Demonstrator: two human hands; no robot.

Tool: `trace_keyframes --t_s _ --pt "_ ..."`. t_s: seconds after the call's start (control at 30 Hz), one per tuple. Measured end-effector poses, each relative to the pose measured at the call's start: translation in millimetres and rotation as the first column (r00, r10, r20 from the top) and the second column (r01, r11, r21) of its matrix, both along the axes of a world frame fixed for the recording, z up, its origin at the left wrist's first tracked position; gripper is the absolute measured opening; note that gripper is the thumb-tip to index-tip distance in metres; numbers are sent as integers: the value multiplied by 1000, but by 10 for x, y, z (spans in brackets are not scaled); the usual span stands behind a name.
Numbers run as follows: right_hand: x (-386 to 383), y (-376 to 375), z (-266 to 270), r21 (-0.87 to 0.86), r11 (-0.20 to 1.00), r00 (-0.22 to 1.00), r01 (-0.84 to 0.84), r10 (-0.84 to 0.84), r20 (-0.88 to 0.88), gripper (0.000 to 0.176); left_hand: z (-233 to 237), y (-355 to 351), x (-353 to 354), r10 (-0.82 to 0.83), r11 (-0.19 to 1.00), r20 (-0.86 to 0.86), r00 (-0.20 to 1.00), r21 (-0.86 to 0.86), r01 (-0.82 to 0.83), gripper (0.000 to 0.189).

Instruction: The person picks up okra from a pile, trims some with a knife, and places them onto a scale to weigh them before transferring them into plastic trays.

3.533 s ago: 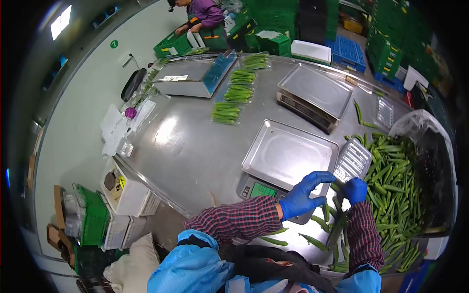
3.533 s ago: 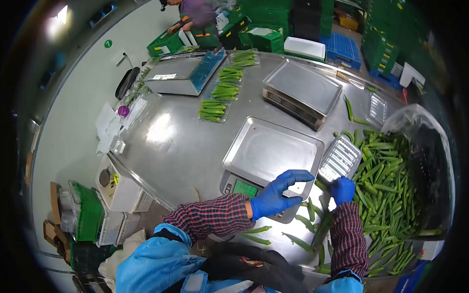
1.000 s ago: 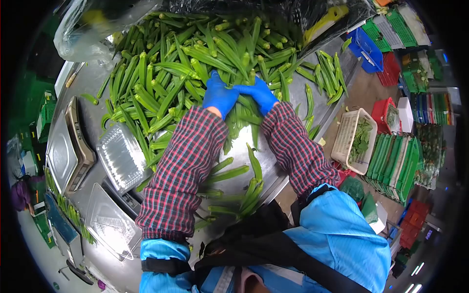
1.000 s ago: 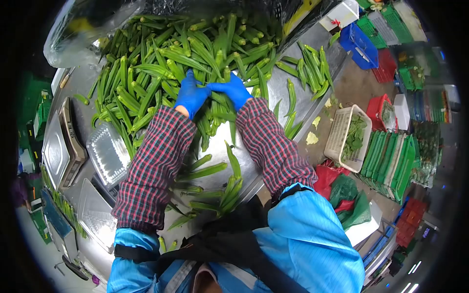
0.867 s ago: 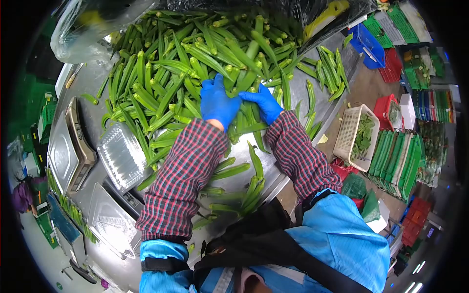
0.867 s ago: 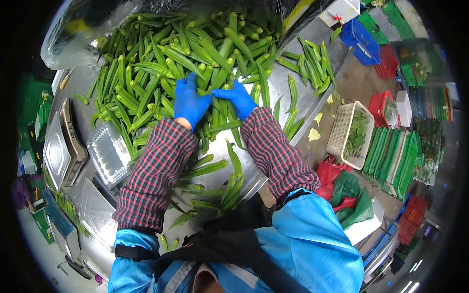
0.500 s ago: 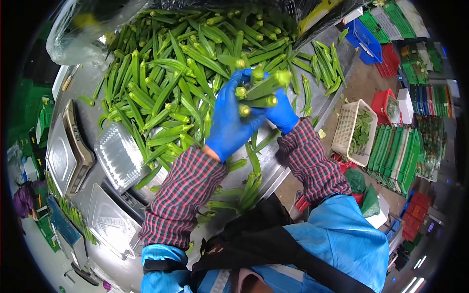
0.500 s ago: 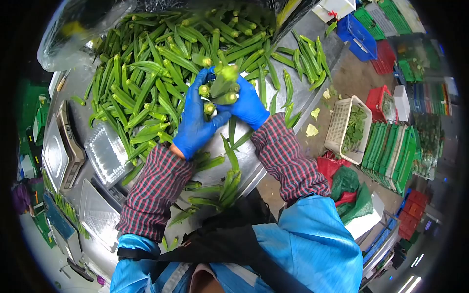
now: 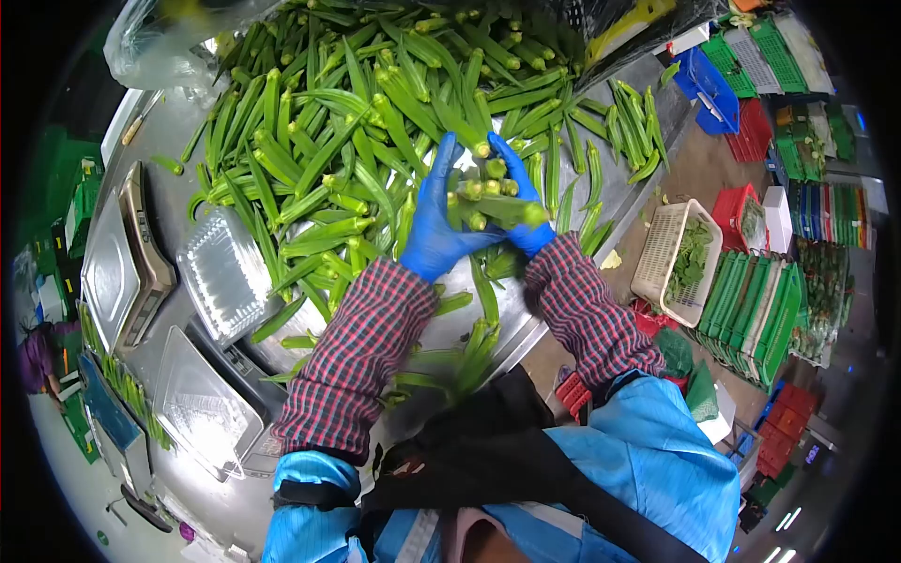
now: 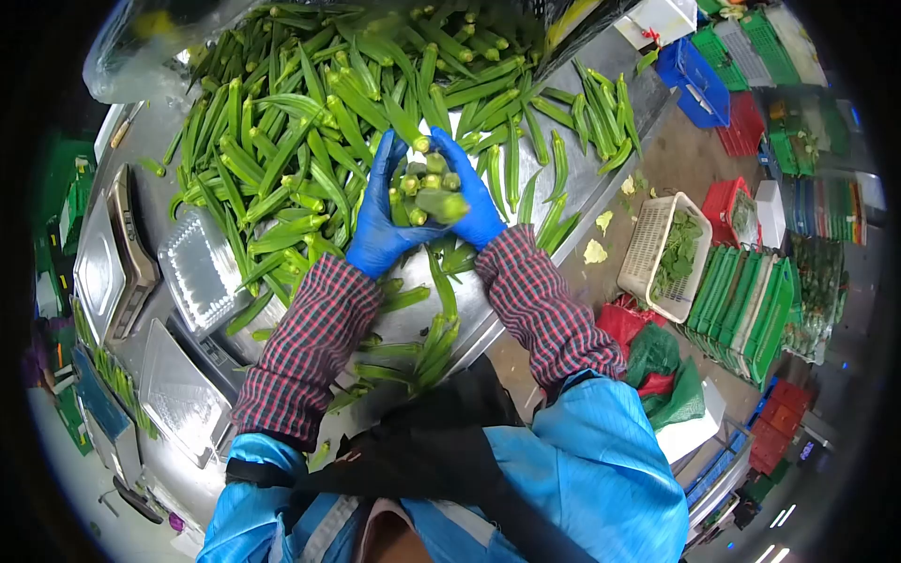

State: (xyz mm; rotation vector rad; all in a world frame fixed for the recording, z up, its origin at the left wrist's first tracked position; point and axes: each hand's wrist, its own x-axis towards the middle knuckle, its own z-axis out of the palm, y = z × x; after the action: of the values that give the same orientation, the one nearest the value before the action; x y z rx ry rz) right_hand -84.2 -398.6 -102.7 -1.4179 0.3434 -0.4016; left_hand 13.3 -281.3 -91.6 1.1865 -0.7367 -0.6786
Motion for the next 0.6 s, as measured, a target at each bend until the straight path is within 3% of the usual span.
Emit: trace_keyframes --t_s 0.03,0.1,0.13,0.23,0.27,0.33,0.4,0.43,0.47,0.5,0.53,0.57,0.6 --pt "39 -20 -12 59 998 999 29 -28 -23 91 44 8 -14 3 1000 2 1000 -4 -3 117" --pt "42 60 187 -72 997 1000 2 -3 -22 87 119 8 -30 -67 996 -185 980 -74 54 117" --pt "49 52 182 -49 999 999 4 -6 -46 88 90 34 -29 -24 999 -49 999 -22 23 118" --pt "112 129 349 -47 999 999 -15 13 -37 90 98 59 21 -14 1000 7 1000 10 14 116" --pt "123 151 334 -122 992 999 36 -37 -6 90 129 79 -54 -33 991 -191 981 -131 8 110" --pt "181 292 512 -168 982 996 85 -79 42 89 254 83 -131 -1 984 -239 971 -173 -42 108" --pt "293 363 716 357 932 997 67 -72 -1 86 410 217 -112 90 962 -255 963 -228 -150 103" --pt "322 363 652 -289 956 998 56 -58 4 84 506 282 -110 162 944 -232 959 -248 -219 100" --pt "403 448 754 -310 950 1000 16 -14 8 84 567 363 -97 258 934 -220 941 -191 -301 99" --pt "526 594 922 -332 943 999 -25 30 10 85 830 558 -65 252 901 -382 889 -244 -359 101" --pt "656 803 1087 -424 900 989 -97 134 58 84 824 674 -30 341 853 -390 855 -255 -456 101" --pt "749 1042 1281 -515 846 968 -136 223 111 84 922 859 -3 312 798 -495 811 -327 -506 100" --pt "881 1233 1374 -559 799 953 -220 300 53 83 941 1047 47 410 734 -503 760 -312 -603 98"
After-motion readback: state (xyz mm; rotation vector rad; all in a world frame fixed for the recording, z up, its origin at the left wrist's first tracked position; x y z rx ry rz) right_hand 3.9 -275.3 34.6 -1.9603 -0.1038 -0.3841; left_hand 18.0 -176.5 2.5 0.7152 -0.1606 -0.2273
